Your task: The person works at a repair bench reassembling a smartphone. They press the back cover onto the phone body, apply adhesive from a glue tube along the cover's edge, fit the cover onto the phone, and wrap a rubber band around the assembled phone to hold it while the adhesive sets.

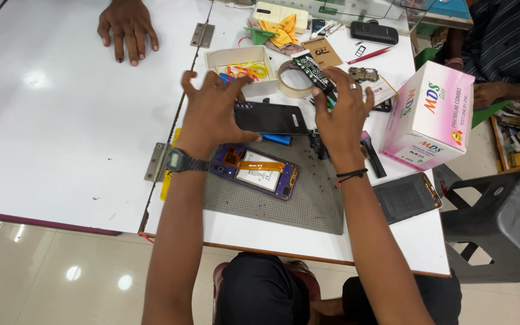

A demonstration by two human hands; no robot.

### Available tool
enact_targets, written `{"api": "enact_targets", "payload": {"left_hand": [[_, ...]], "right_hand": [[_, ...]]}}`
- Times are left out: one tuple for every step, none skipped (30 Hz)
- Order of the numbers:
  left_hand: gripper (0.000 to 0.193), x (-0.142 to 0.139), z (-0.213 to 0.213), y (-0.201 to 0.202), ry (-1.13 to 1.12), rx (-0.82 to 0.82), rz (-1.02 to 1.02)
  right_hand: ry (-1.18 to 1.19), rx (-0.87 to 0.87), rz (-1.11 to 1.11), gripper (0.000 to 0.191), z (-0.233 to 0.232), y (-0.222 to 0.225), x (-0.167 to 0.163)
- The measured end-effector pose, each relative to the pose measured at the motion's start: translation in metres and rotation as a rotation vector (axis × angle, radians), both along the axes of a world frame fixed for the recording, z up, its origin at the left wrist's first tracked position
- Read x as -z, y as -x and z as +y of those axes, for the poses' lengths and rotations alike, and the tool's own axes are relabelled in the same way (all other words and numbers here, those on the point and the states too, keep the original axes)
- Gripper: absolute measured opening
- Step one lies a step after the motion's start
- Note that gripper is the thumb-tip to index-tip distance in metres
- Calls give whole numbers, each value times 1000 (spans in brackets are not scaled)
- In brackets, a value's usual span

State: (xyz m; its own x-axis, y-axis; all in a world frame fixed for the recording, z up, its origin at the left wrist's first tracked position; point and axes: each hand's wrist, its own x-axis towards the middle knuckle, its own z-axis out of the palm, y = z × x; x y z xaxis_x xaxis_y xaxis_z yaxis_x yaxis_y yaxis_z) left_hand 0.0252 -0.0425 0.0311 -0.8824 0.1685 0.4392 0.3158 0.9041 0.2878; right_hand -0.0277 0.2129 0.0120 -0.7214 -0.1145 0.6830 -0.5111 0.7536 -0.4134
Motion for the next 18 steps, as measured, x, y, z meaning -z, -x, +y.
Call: {"api": "enact_targets", "payload": {"left_hand": [[108, -2, -2, -2, -31, 15, 47], [109, -4, -5, -4, -37, 22, 75], [110, -6, -9, -6, -42, 29, 105], [112, -8, -11, -7, -48, 36, 135], [113, -9, -14, -9, -52, 40, 149], [114, -11, -16, -10, -54, 43, 164], [115, -13, -18, -11, -55, 46, 177], [116, -14, -19, -12, -80, 71, 186], [117, -16, -21, -12, -104, 96, 197], [118, -17, -21, -13, -129, 119, 207], [120, -19, -22, -14, -175, 158, 204], [121, -20, -22, -15, -222, 195, 201], [122, -21, -22, -16, -269, 231, 198], [122, -22, -23, -16, -301, 261, 180], [123, -23, -24, -16, -332, 290, 162], [123, -23, -24, -17, -364, 317, 144], [121, -23, -24, -16, -381, 361, 130], [119, -23, -24, -16, -400, 404, 114]], "right_hand": [[100, -77, -14, 30, 0, 0, -2], [202, -153, -26, 29, 1, 0, -4], [304, -230, -35, 29, 2, 1, -5], [350, -228, -39, 26, 4, 1, -6], [396, -228, -44, 24, 7, 1, -6], [443, -228, -47, 22, 9, 2, -6], [481, -238, -71, 25, 11, 3, -6], [519, -249, -95, 28, 13, 5, -6], [557, -260, -118, 31, 15, 7, -7], [634, -308, -203, 41, 17, 10, -7], [712, -356, -288, 51, 19, 14, -9], [787, -404, -375, 61, 23, 15, -9], [891, -537, -590, 73, 28, 16, -11], [987, -671, -809, 85, 33, 17, -13], [1077, -802, -1034, 98, 36, 18, -14], [1092, -728, -1128, 105, 36, 18, -14], [1105, -651, -1222, 113, 33, 16, -12], [1115, -570, -1317, 121, 31, 14, -10]]}}
